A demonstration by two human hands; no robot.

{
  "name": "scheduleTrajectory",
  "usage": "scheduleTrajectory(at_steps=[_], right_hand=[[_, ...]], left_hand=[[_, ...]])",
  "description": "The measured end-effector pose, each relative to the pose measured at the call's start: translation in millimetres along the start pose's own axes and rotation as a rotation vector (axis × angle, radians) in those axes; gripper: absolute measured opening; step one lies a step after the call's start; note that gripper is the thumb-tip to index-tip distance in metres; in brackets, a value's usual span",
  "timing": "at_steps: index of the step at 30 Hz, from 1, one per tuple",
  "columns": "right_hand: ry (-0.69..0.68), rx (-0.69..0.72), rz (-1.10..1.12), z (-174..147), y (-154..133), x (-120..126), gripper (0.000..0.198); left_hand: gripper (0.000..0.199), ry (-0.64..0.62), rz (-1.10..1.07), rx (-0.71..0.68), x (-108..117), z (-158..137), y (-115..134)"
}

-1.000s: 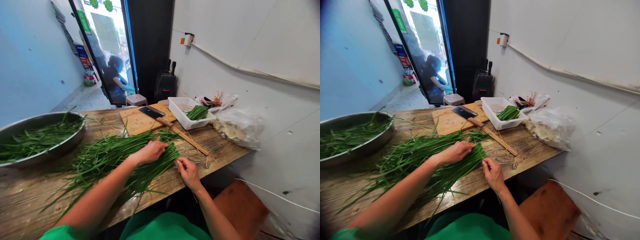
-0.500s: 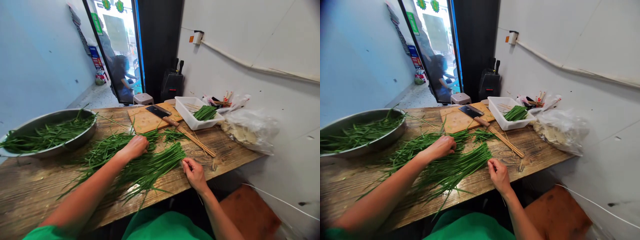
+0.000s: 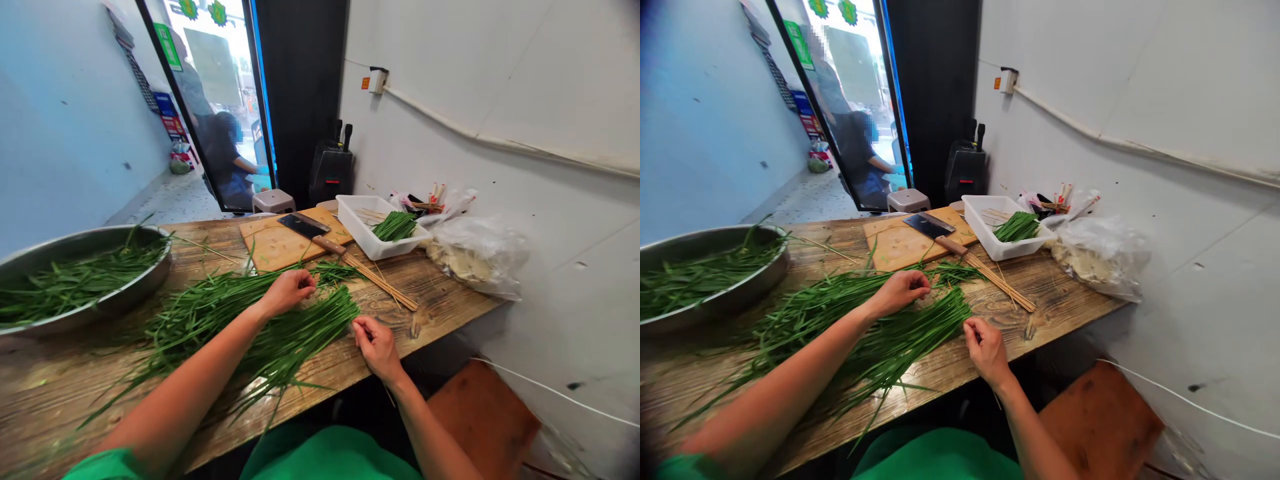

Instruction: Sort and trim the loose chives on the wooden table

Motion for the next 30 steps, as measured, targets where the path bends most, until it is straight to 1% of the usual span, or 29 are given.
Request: scheduleTrajectory(at_steps=[3,6,9,13,16,20,25,30], right_hand=[[-0.001,0.004,-0.002,0.9,-0.9,0.2,0.017],[0.003,0.001,-0.006,0.9,-2.0,1.0,0.017],[-0.003,0.0,-0.005,0.7,-2.3,0.7,0.017],[-0.001,0.005,-0.003,1.0,-1.1,0.2,0.017],[-0.001,0.003,-0.005,1.1,0.3,-0.1,0.017],[0.003,0.003,-0.009,0.6,0.9,0.1,0.018],[0.0,0.004,-0.013,0.4,0.7,-0.1,0.019],[-0.002,0.01,-0.024,1.7,-1.0,0.4,0.019]], left_hand=[[0.013,0.097,-0.022,0.0,-12.4,9.0,1.1],[0.02,0.151,-0.065,0.032,-20.4,11.4,0.6],[0.022,0.175,-0.11,0.114,-24.4,9.5,-1.9],[0.027,0.236,-0.177,0.211,-22.6,6.1,-2.2],[0.027,0.262,-0.176,0.197,-19.9,5.6,3.2],[0.026,0.254,-0.182,0.16,-19.4,5.5,8.9],[0.025,0.279,-0.197,0.162,-17.9,4.9,10.0],[0.024,0.275,-0.18,0.14,-15.6,5.7,9.4]])
Point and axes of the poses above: each hand's wrist, its own z-axis towards the middle knuckle, its own x-axis out of the back of the hand, y = z × x, the point moved 6 cm from there along z, towards the middle knuckle, and after that the axes turned 7 degrees about y, right-handed, at the moved point
